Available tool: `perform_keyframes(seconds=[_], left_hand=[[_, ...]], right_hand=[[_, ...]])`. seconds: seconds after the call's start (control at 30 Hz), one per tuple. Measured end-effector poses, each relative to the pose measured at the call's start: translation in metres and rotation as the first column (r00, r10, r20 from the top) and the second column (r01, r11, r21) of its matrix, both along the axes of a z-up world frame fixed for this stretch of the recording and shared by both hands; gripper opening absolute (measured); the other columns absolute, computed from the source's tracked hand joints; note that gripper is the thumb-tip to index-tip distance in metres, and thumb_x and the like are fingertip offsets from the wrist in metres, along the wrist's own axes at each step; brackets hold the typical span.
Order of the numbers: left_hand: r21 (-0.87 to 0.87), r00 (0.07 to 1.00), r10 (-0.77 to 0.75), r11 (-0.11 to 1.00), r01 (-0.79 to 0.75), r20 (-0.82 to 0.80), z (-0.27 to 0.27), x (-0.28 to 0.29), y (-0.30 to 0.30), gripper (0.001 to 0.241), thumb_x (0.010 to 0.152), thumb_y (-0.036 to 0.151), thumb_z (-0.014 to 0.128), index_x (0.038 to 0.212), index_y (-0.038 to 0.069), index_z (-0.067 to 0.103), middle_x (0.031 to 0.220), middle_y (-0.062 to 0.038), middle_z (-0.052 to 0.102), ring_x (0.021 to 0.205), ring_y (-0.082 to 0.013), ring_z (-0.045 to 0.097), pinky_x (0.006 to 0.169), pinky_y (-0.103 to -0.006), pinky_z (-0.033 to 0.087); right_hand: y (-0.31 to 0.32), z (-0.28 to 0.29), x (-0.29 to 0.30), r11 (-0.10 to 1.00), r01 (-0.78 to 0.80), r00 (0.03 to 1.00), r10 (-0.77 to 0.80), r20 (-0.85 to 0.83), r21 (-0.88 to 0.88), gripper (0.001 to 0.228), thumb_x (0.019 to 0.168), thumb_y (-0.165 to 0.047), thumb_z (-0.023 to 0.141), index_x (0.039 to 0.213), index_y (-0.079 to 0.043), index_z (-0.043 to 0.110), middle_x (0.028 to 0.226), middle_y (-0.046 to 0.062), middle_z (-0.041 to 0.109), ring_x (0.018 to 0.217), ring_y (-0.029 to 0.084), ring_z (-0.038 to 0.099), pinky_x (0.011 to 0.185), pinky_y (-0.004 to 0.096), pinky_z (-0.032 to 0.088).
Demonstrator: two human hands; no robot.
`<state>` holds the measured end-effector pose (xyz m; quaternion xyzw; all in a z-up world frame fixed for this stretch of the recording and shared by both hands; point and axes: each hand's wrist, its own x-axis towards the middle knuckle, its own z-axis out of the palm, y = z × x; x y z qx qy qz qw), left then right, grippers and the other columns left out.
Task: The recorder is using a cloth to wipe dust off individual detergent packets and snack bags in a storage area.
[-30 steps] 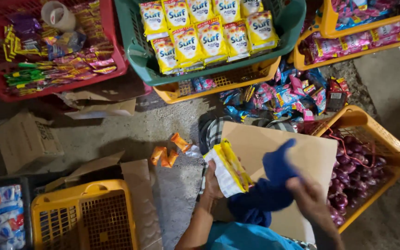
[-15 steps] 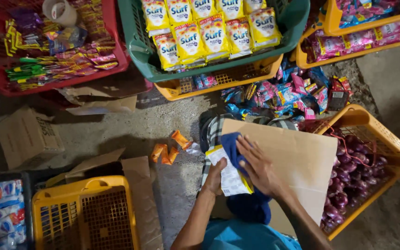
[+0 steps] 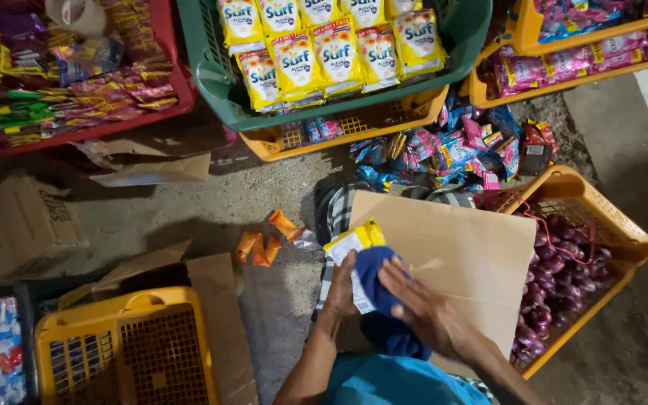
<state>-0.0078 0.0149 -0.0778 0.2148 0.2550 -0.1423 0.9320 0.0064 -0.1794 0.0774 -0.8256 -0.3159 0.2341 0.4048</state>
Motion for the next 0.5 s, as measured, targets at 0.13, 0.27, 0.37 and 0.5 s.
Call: perform_keyframes(seconds=[0.13, 0.27, 0.37, 0.5], left_hand=[[0.208, 0.998, -0.045, 0.978, 0.034, 0.046, -0.010, 0.000, -0.005, 0.055, 0.089, 0.029, 0.074, 0.139, 0.009, 0.058, 0.123, -0.004, 0.072, 0.108, -0.0196, 0.072, 0.093, -0.0390, 0.060], [0.188, 0.988, 0.011, 0.981, -0.041, 0.153, -0.015, -0.005, -0.009, 0.053, 0.093, 0.021, 0.076, 0.141, 0.006, 0.056, 0.123, -0.005, 0.068, 0.106, -0.0208, 0.069, 0.093, -0.0389, 0.058], [0.277, 0.997, 0.080, 0.958, -0.079, 0.008, -0.036, -0.002, -0.010, 0.054, 0.090, 0.022, 0.075, 0.138, 0.005, 0.057, 0.122, -0.007, 0.069, 0.104, -0.0217, 0.069, 0.090, -0.0402, 0.057], [0.435, 0.980, 0.189, 0.879, -0.195, 0.058, 0.027, 0.012, -0.017, 0.060, 0.088, 0.031, 0.072, 0.142, 0.012, 0.054, 0.127, -0.002, 0.069, 0.112, -0.0136, 0.066, 0.099, -0.0322, 0.051]], right_hand=[[0.018, -0.021, 0.045, 0.994, 0.040, 0.990, -0.054, 0.132, 0.104, 0.061, 0.102, -0.015, 0.052, 0.157, -0.003, 0.031, 0.165, 0.020, 0.029, 0.156, 0.038, 0.019, 0.125, 0.049, 0.016], [0.030, -0.010, 0.060, 0.988, 0.110, 0.977, -0.128, 0.172, 0.111, 0.058, 0.103, -0.011, 0.049, 0.158, -0.003, 0.033, 0.166, 0.020, 0.031, 0.157, 0.039, 0.022, 0.125, 0.046, 0.021], [0.022, -0.026, 0.045, 0.993, 0.029, 0.965, -0.059, 0.254, 0.118, 0.060, 0.099, -0.011, 0.053, 0.156, -0.002, 0.035, 0.164, 0.022, 0.032, 0.154, 0.039, 0.027, 0.123, 0.046, 0.026], [-0.002, -0.002, 0.004, 0.998, -0.018, 0.918, 0.038, 0.394, -0.054, 0.055, 0.093, -0.017, 0.062, 0.146, -0.006, 0.052, 0.157, 0.015, 0.045, 0.148, 0.032, 0.039, 0.119, 0.044, 0.034]])
